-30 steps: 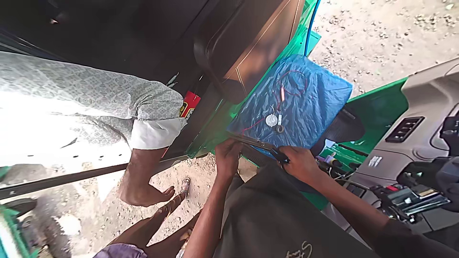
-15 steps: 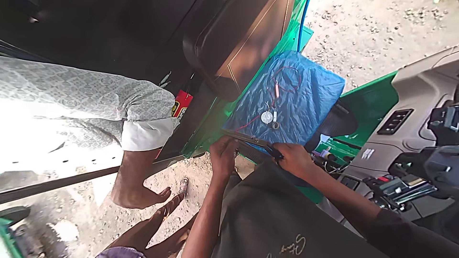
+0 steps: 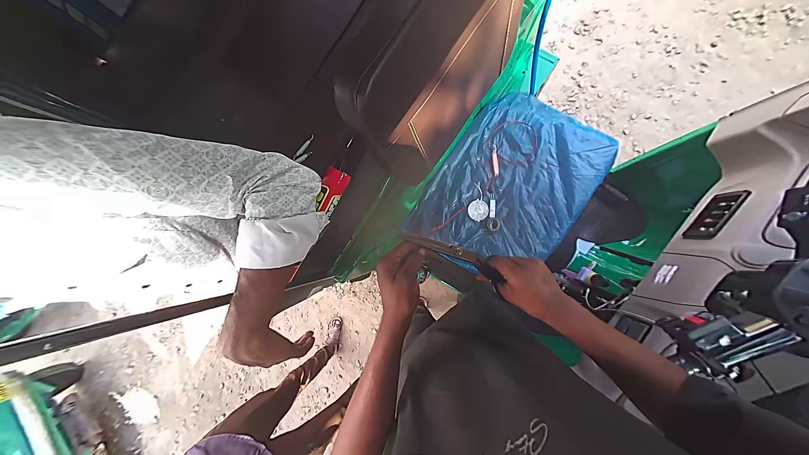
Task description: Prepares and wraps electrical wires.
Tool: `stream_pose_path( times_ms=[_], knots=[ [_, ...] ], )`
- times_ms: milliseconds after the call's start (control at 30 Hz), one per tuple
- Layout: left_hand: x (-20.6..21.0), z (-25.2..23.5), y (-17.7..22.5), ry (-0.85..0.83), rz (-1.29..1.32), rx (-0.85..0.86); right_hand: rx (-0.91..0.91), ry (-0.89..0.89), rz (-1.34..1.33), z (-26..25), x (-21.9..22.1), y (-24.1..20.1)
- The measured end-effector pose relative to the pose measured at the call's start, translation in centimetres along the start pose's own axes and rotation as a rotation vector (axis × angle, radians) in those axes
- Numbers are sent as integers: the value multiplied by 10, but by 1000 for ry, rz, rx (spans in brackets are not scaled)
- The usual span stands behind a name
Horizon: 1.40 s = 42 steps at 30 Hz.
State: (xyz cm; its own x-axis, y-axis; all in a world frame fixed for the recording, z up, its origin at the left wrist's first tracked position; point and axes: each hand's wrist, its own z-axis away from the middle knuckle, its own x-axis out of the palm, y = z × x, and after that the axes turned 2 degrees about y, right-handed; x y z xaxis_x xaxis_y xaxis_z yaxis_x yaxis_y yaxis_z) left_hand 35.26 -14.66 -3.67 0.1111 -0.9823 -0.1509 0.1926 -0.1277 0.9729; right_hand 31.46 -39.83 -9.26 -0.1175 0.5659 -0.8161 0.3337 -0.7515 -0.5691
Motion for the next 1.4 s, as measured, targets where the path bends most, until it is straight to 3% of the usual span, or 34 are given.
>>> stream_pose_path(
  times_ms=[200,333,400,467,567,733,867,1133,1400],
  knots=[
    [-2,0,-3,-4,29,10,99,-91,-191,0,3,1],
    [-9,9,-4,-33,26,-26,336,-314,-853,1,9,4],
    [-12,10,-1,-50,49,-17,313,-263,-1316,-4,16,1],
    [-17,20,3,-69,58,-5,330,-163,-1522,-11,19,-14],
    [-19,33,7,-129,7,28,348,-45,-1588,-29,18,-36],
    [-16,51,4,-120,-474,207,362,-62,-1602,-49,16,-61],
    [-9,58,3,-126,-630,260,433,-70,-1572,-46,25,-63],
    [-4,65,-6,-161,-512,172,498,80,-1750,-33,40,-57],
    [-3,74,-4,-149,-411,153,515,267,-1798,-35,24,-52]
  ],
)
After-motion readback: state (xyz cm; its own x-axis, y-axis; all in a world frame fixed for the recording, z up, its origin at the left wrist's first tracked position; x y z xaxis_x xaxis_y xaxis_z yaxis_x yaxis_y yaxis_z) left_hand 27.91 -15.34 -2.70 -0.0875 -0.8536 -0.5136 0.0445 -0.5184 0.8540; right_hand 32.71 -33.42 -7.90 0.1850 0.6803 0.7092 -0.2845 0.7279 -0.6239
